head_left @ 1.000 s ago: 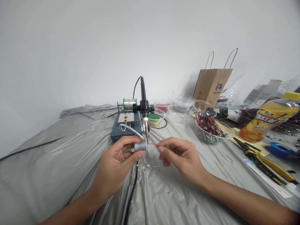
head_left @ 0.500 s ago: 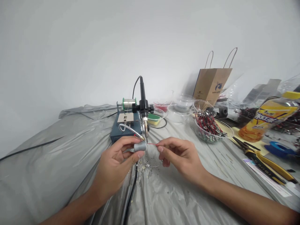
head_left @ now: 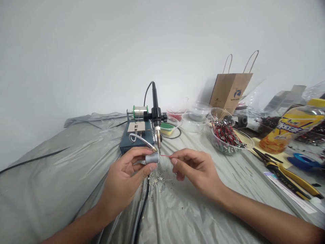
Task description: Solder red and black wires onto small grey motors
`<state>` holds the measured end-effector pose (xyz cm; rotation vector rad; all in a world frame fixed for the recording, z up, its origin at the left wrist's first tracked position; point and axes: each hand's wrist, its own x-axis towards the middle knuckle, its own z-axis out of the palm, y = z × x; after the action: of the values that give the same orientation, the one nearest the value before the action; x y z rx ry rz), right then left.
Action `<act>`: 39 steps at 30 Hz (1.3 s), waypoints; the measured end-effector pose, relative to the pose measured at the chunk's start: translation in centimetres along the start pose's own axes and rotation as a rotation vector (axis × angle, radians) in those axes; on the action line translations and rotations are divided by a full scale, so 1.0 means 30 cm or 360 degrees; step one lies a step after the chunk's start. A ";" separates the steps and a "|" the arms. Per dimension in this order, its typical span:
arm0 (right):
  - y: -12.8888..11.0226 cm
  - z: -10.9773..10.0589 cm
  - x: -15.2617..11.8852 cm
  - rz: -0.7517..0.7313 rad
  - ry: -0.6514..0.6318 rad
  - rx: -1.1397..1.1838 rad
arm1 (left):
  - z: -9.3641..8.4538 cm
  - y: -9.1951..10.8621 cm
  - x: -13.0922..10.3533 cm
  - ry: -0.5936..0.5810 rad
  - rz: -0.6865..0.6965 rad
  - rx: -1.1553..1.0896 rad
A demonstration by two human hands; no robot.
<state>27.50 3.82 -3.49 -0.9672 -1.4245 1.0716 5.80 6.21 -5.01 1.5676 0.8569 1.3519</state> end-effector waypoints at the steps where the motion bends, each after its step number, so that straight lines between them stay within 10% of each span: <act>1: 0.000 -0.001 -0.001 -0.0003 -0.0003 0.0001 | 0.000 0.001 0.000 0.0003 0.0000 0.0005; 39: -0.003 0.003 -0.005 -0.0014 -0.0015 -0.0019 | -0.007 -0.015 -0.004 -0.0042 0.0090 0.0058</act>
<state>27.42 3.64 -3.44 -0.9649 -1.4433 1.0635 5.59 6.32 -5.45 1.6456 0.8308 1.3592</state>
